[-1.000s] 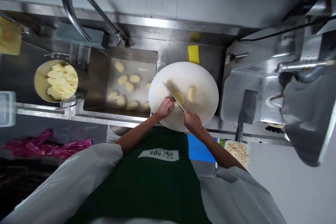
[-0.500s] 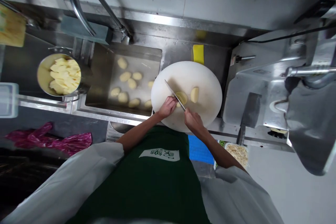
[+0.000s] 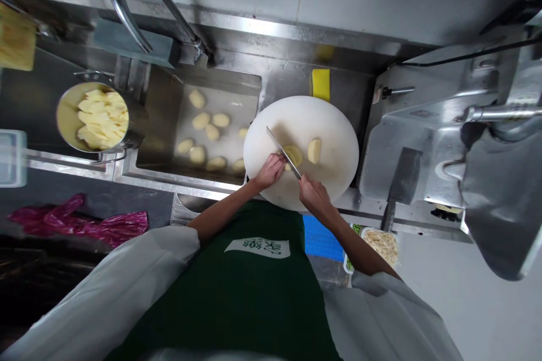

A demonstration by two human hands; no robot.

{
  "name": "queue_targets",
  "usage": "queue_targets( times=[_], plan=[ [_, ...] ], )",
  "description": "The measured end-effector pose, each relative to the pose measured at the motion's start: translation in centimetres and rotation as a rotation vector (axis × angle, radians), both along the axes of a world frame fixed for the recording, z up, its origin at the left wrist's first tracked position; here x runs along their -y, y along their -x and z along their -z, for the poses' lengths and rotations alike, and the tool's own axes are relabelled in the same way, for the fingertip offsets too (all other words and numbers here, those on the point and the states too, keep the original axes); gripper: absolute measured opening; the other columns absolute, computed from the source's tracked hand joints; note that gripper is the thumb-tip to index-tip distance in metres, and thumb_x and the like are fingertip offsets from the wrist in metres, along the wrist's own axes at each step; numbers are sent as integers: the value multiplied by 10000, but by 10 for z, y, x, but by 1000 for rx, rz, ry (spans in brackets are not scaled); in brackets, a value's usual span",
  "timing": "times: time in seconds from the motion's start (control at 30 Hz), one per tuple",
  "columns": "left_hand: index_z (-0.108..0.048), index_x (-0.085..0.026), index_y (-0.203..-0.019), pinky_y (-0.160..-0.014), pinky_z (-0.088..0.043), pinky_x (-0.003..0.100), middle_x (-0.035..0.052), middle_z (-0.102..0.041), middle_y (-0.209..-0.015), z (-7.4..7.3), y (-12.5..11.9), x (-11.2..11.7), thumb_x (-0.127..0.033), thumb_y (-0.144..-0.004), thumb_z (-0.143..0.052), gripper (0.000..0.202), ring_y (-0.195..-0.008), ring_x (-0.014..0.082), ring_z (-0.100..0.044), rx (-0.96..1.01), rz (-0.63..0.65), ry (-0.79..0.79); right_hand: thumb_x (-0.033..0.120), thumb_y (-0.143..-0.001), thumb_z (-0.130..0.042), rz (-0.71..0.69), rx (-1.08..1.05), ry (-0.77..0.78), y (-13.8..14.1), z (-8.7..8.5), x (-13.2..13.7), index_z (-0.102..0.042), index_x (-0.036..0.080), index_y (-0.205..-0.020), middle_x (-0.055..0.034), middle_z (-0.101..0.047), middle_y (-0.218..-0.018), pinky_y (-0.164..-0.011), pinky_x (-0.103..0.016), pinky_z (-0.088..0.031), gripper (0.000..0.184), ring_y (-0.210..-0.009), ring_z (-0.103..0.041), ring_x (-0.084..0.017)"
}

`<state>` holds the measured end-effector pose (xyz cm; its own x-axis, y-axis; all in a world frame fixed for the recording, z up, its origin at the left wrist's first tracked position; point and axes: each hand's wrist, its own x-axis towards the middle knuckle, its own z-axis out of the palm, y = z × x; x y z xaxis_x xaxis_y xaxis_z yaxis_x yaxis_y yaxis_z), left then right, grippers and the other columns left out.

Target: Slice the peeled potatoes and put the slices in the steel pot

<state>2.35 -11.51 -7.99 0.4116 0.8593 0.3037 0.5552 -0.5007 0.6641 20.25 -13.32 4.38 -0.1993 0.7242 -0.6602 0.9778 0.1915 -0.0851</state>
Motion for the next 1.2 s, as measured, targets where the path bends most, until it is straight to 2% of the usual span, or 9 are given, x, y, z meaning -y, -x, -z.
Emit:
queue_targets(
  times=[0.1,0.2,0.47,0.6,0.8,0.97,1.2],
  plan=[
    [-550,-130,-1149,-942,-478,447,127,-564,-1116,2,4,2,-241,-984,-350,282,-1096,218,-500,30,25,-4,309,-988,-217,-7,14,4,7,14,-5,-465,137,-1097,-125,-672,-897,-681,-280,-359,321,-838,-652,-232],
    [-555,-138,-1150,-951,-482,441,119,-576,-1102,4,7,2,-244,-983,-363,276,-1113,212,-499,54,61,-21,315,-988,-201,-9,12,1,8,17,-6,-465,139,-1105,-123,-675,-893,-687,-285,-365,338,-837,-654,-237],
    [-565,-107,-1125,-941,-493,446,131,-587,-1070,1,5,-1,-222,-983,-347,285,-1086,210,-521,13,82,-49,341,-985,-200,2,12,-38,0,-11,5,-471,136,-1091,-114,-671,-810,-665,-291,-353,357,-754,-650,-235],
    [-570,-104,-1121,-941,-493,443,132,-590,-1075,-1,5,-1,-210,-978,-354,280,-1075,211,-525,6,75,-59,346,-985,-200,-3,2,-42,-2,-17,10,-473,133,-1084,-110,-668,-790,-647,-290,-347,361,-732,-648,-231],
    [-564,-109,-1135,-932,-498,442,132,-586,-1080,-2,5,0,-218,-976,-372,272,-1098,214,-521,33,63,-61,336,-981,-211,8,2,-27,7,2,0,-479,136,-1084,-117,-669,-828,-654,-289,-363,350,-787,-656,-241],
    [-571,-119,-1119,-914,-514,393,114,-591,-1081,3,11,6,-209,-964,-426,231,-1085,194,-525,112,71,-133,331,-982,-205,12,-7,-14,14,17,-7,-482,144,-1106,-127,-672,-894,-696,-296,-384,357,-836,-654,-250],
    [-580,-116,-1114,-912,-517,396,114,-600,-1089,3,12,0,-207,-975,-393,250,-1085,193,-538,39,123,-134,328,-982,-187,8,8,-10,15,13,-6,-478,135,-1136,-141,-669,-906,-736,-307,-392,382,-856,-649,-255]
  ],
)
